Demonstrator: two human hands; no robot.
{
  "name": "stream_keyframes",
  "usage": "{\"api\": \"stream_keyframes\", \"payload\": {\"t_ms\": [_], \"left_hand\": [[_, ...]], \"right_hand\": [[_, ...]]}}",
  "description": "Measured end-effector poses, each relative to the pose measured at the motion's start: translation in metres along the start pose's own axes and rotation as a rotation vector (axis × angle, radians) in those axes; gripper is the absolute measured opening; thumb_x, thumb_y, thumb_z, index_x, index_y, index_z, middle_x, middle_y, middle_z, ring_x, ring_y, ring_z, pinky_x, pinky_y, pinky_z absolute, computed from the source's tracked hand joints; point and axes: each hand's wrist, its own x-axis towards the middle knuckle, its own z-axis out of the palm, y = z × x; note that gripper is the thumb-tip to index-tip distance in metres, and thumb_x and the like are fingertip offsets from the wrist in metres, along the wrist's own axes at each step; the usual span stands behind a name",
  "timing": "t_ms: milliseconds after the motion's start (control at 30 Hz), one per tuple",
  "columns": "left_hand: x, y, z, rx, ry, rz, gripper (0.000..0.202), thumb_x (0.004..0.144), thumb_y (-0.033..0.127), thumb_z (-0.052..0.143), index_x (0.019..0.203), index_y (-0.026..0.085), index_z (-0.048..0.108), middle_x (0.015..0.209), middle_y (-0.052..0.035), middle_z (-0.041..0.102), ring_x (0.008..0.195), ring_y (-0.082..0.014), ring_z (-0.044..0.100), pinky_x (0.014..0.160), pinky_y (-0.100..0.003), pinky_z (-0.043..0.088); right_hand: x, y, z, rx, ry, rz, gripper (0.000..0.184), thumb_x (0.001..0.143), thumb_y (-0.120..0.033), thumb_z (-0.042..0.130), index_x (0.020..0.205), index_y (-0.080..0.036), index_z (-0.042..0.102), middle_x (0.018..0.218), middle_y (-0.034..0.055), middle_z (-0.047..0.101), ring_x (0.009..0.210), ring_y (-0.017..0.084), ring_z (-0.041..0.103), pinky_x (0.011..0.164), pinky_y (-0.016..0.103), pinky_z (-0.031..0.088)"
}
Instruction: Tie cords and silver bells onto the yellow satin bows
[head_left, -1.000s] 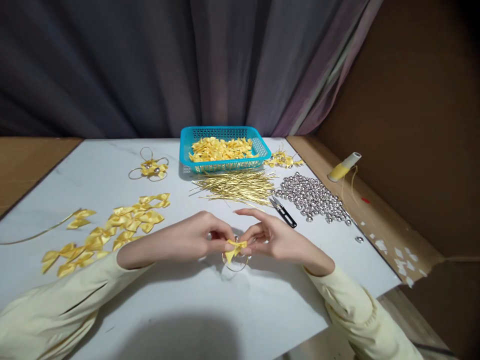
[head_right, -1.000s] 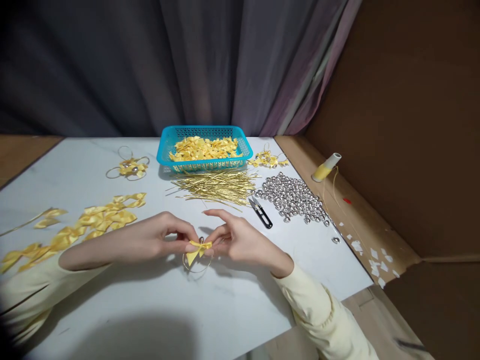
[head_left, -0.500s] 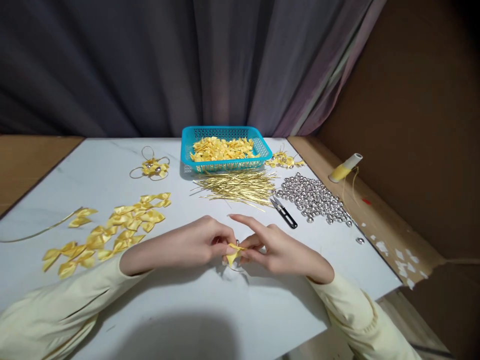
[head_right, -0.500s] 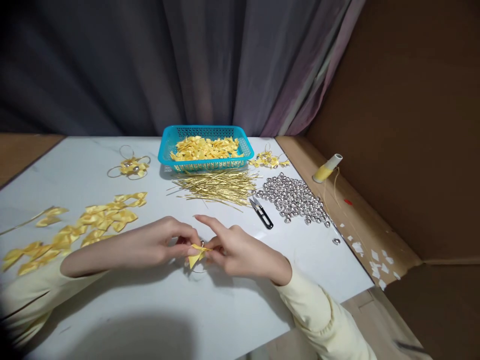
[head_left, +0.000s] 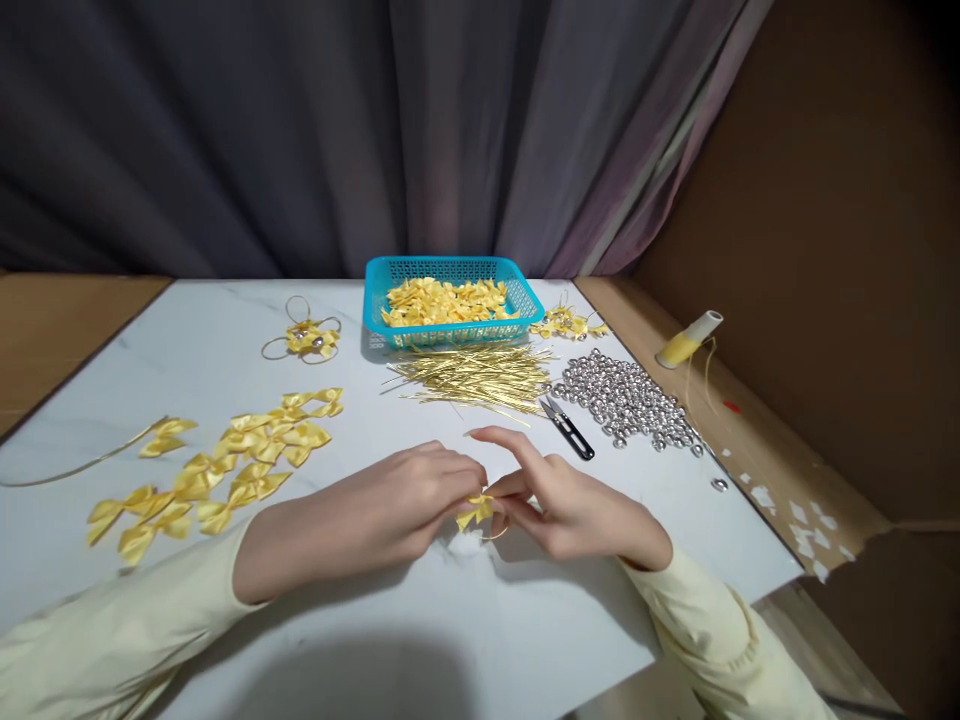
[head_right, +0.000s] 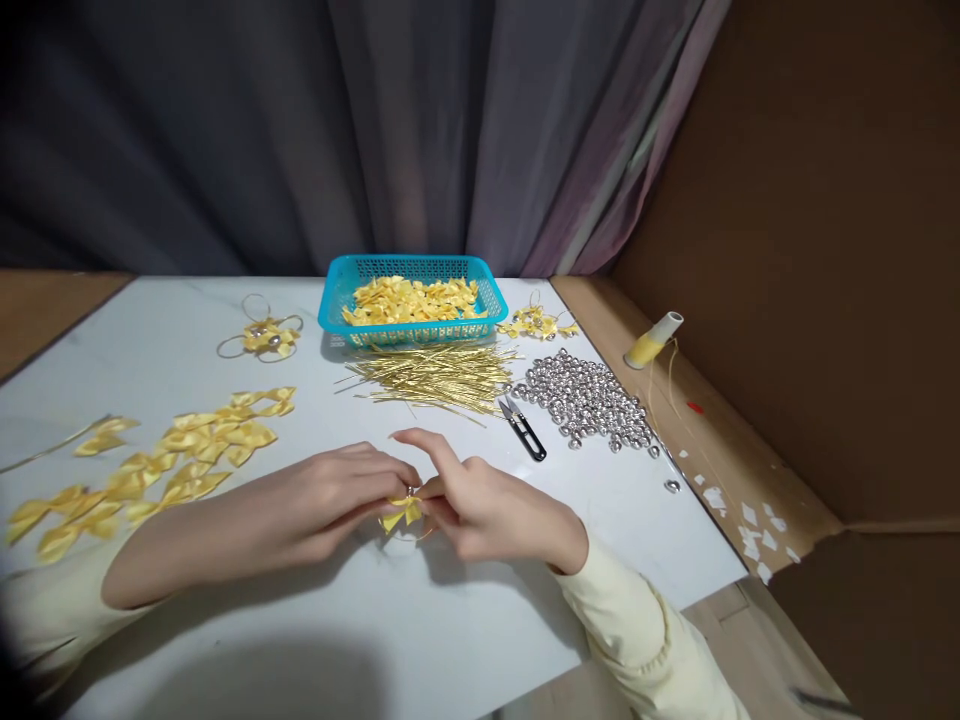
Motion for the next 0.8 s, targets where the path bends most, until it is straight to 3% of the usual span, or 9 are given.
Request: {"api": "stream_keyframes", "payload": {"t_ms": [200, 300, 433, 500, 667, 800], "left_hand": [[0.003, -0.001, -0.008, -0.142, -0.124, -0.201, 0.024, 0.090, 0.030, 0.042, 0.087, 0.019, 0.063, 0.072, -0.0008, 0.062, 0.065, -0.0142, 0.056, 0.062, -0.022, 0.039], [0.006, -0.007, -0.008, -0.275, -0.154, -0.238, 0.024, 0.089, 0.033, 0.044, 0.086, 0.017, 0.061, 0.071, 0.0002, 0.063, 0.060, -0.0120, 0.053, 0.059, -0.021, 0.037], [0.011, -0.012, -0.008, -0.527, -0.181, -0.374, 0.031, 0.087, 0.044, 0.045, 0.102, 0.017, 0.050, 0.076, -0.0006, 0.065, 0.060, -0.0123, 0.051, 0.054, -0.021, 0.037], [0.013, -0.013, -0.010, -0.576, -0.184, -0.426, 0.035, 0.088, 0.047, 0.043, 0.104, 0.017, 0.052, 0.078, -0.0010, 0.064, 0.063, -0.0130, 0.052, 0.056, -0.022, 0.039], [0.013, -0.015, -0.014, -0.647, -0.175, -0.337, 0.031, 0.093, 0.033, 0.035, 0.093, 0.019, 0.062, 0.093, -0.0027, 0.065, 0.084, -0.0155, 0.056, 0.079, -0.026, 0.042], [0.008, -0.018, -0.007, -0.548, -0.096, -0.333, 0.027, 0.089, 0.032, 0.045, 0.108, 0.020, 0.060, 0.098, -0.0035, 0.065, 0.086, -0.0168, 0.057, 0.077, -0.027, 0.043]], "right_hand": [[-0.002, 0.000, 0.002, -0.161, 0.019, -0.042, 0.066, 0.074, 0.001, 0.043, 0.132, -0.016, 0.017, 0.088, 0.0049, 0.067, 0.064, 0.015, 0.059, 0.058, 0.023, 0.042], [-0.001, 0.000, 0.003, -0.234, 0.026, -0.035, 0.065, 0.072, 0.002, 0.042, 0.130, -0.016, 0.018, 0.086, 0.0040, 0.067, 0.056, 0.014, 0.053, 0.053, 0.023, 0.039], [-0.001, 0.002, 0.002, -0.261, 0.062, -0.016, 0.060, 0.070, 0.001, 0.042, 0.124, -0.016, 0.023, 0.077, 0.0026, 0.065, 0.054, 0.014, 0.052, 0.053, 0.023, 0.039], [-0.001, 0.003, 0.002, -0.254, 0.083, -0.010, 0.058, 0.069, 0.001, 0.041, 0.122, -0.016, 0.025, 0.076, 0.0024, 0.065, 0.055, 0.015, 0.053, 0.053, 0.024, 0.039], [0.002, 0.004, 0.001, -0.147, 0.185, -0.023, 0.050, 0.072, 0.001, 0.041, 0.116, -0.019, 0.028, 0.079, 0.0028, 0.066, 0.064, 0.016, 0.060, 0.060, 0.026, 0.045], [0.006, 0.006, 0.000, 0.003, 0.278, 0.005, 0.039, 0.077, -0.003, 0.043, 0.111, -0.019, 0.030, 0.073, 0.0011, 0.064, 0.060, 0.014, 0.060, 0.060, 0.026, 0.047]]}}
